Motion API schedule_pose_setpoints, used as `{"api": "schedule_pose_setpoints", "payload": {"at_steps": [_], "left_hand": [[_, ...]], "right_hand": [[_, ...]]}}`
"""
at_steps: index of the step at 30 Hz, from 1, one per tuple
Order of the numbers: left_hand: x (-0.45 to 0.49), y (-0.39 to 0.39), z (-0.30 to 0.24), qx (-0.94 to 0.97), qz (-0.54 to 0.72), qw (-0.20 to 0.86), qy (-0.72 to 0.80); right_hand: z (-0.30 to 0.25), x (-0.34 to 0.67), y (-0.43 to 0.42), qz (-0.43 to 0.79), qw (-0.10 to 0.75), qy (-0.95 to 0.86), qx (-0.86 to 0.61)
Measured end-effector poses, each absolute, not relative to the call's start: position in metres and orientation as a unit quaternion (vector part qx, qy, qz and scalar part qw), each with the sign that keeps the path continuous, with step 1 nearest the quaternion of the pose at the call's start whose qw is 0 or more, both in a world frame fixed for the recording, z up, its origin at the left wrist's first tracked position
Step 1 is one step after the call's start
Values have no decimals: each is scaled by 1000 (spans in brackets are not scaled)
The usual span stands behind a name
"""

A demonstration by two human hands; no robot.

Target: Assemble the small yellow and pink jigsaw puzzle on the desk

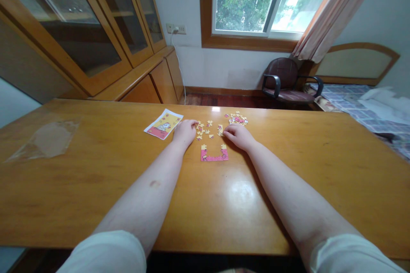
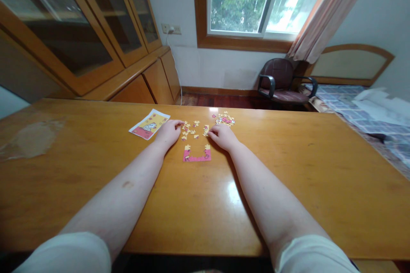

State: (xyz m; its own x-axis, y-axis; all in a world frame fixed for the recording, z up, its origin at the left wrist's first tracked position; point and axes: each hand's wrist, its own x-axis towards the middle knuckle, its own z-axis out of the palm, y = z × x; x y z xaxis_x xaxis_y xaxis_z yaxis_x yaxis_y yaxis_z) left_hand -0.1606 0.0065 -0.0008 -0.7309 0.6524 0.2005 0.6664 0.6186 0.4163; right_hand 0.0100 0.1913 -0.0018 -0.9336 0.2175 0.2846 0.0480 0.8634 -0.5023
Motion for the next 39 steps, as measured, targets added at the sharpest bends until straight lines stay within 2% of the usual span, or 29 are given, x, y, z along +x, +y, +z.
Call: {"api": "schedule_pose_setpoints", "payload": {"at_steps": [12,39], "left_hand": [[-158,7,0,-380,-241,13,-893],[-165,9,-8,-351,-337,-25,-873]], "right_hand": [[-1,10,191,256,168,-950,-65],[-1,10,191,260,174,-947,-67]]}}
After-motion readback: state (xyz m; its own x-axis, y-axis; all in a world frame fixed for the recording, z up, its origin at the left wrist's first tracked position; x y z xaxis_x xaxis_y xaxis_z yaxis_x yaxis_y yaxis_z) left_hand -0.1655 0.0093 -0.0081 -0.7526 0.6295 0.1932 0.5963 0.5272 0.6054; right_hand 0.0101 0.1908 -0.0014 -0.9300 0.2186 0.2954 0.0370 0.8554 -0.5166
